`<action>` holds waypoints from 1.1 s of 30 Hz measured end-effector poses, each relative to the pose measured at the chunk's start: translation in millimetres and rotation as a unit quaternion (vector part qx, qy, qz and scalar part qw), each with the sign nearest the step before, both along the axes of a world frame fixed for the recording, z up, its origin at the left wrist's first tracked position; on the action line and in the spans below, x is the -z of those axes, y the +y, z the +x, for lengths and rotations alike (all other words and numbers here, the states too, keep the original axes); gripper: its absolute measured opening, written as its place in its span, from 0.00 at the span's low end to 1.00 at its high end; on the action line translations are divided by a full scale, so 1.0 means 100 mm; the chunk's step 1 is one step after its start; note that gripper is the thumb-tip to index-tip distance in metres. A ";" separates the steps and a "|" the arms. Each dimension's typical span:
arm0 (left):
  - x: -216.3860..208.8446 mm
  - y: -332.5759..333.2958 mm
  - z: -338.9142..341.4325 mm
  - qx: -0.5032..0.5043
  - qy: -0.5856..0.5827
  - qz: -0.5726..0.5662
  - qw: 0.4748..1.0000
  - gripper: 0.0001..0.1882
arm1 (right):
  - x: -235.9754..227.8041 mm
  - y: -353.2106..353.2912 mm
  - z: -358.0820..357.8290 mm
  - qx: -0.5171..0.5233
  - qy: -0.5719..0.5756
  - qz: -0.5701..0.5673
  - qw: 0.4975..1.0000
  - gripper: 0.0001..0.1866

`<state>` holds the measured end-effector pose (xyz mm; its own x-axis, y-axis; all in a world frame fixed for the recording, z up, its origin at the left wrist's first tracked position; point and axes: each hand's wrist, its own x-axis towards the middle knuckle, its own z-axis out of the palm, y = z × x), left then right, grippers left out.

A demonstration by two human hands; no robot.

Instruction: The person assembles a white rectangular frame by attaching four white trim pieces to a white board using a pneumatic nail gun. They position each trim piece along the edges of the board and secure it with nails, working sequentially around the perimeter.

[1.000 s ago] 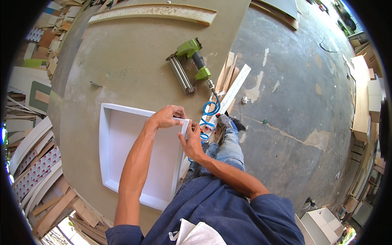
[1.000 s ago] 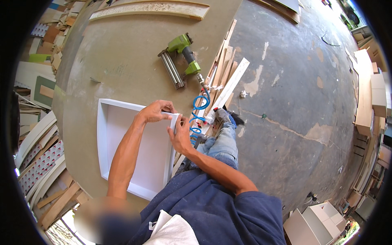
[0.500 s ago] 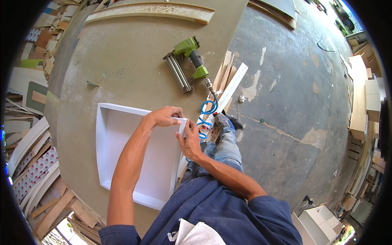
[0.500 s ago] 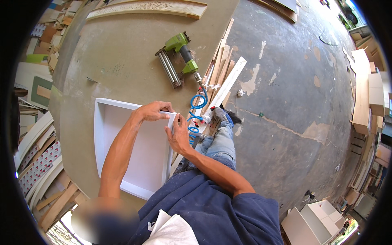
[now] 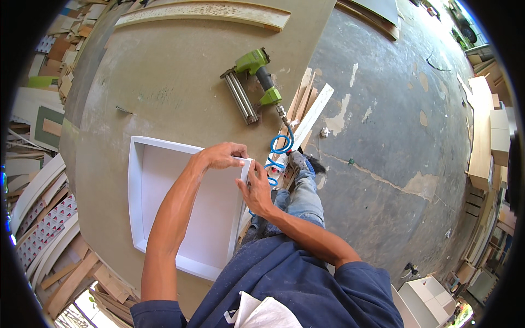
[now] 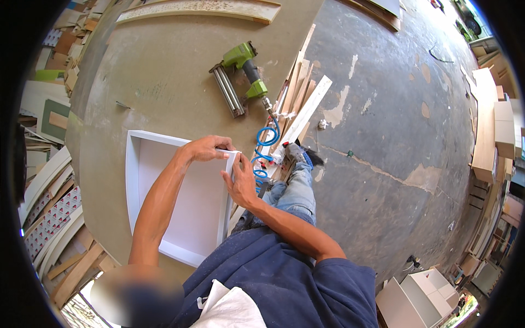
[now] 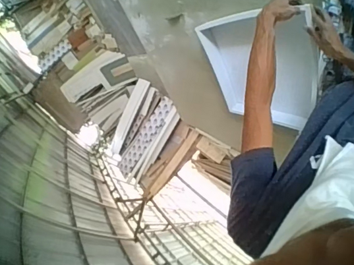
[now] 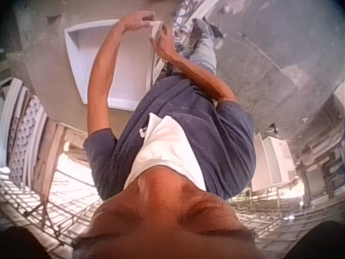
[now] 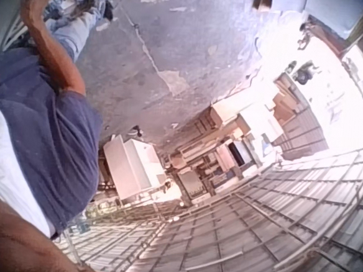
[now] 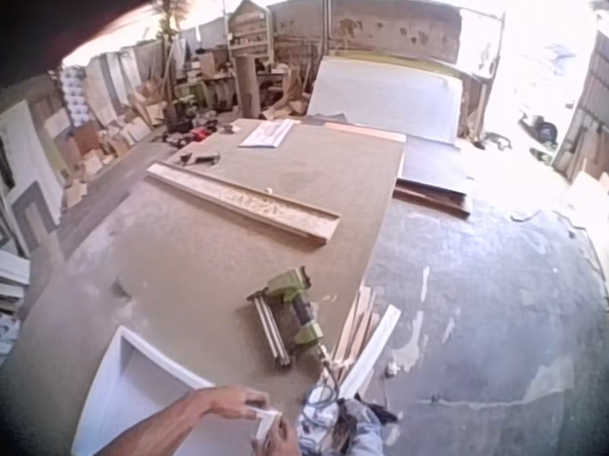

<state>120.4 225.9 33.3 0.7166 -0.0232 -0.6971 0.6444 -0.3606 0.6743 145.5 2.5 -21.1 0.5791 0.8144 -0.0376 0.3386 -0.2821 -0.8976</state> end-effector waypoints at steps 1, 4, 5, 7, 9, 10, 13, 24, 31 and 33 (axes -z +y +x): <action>-0.01 0.00 0.00 -0.003 0.002 0.002 1.000 0.16 | -0.02 -0.01 0.02 -0.008 -0.006 0.001 1.000 0.41; 0.01 0.00 -0.03 -0.013 -0.009 -0.023 1.000 0.16 | -0.06 -0.02 0.05 -0.023 -0.018 0.002 1.000 0.42; 0.02 0.00 -0.02 -0.013 -0.008 -0.024 1.000 0.16 | -0.05 -0.03 0.05 -0.022 -0.018 0.002 1.000 0.42; 0.02 0.01 -0.01 -0.013 -0.004 -0.026 1.000 0.15 | -0.04 -0.03 0.05 -0.027 -0.020 -0.002 0.999 0.42; 0.02 -0.03 -0.03 -0.018 -0.019 0.006 1.000 0.15 | -0.03 -0.04 0.08 -0.040 -0.023 -0.010 0.999 0.43; 0.02 -0.05 -0.05 -0.022 -0.027 0.023 0.999 0.14 | -0.06 -0.04 0.08 -0.041 -0.019 -0.014 0.999 0.44; 0.06 -0.09 -0.10 -0.021 -0.071 0.054 0.996 0.15 | -0.11 -0.05 0.10 -0.051 -0.010 -0.025 0.998 0.45; 0.07 -0.10 -0.15 -0.013 -0.091 0.078 0.993 0.18 | -0.23 0.44 1.31 0.088 0.025 0.017 0.996 0.20; 0.06 -0.09 -0.07 0.023 -0.081 0.106 0.991 0.16 | -0.06 1.86 2.25 0.054 -0.202 -0.145 0.967 0.31; 0.06 -0.09 -0.07 0.032 -0.082 0.114 0.990 0.17 | 0.05 1.97 2.36 0.017 -0.192 -0.202 0.960 0.34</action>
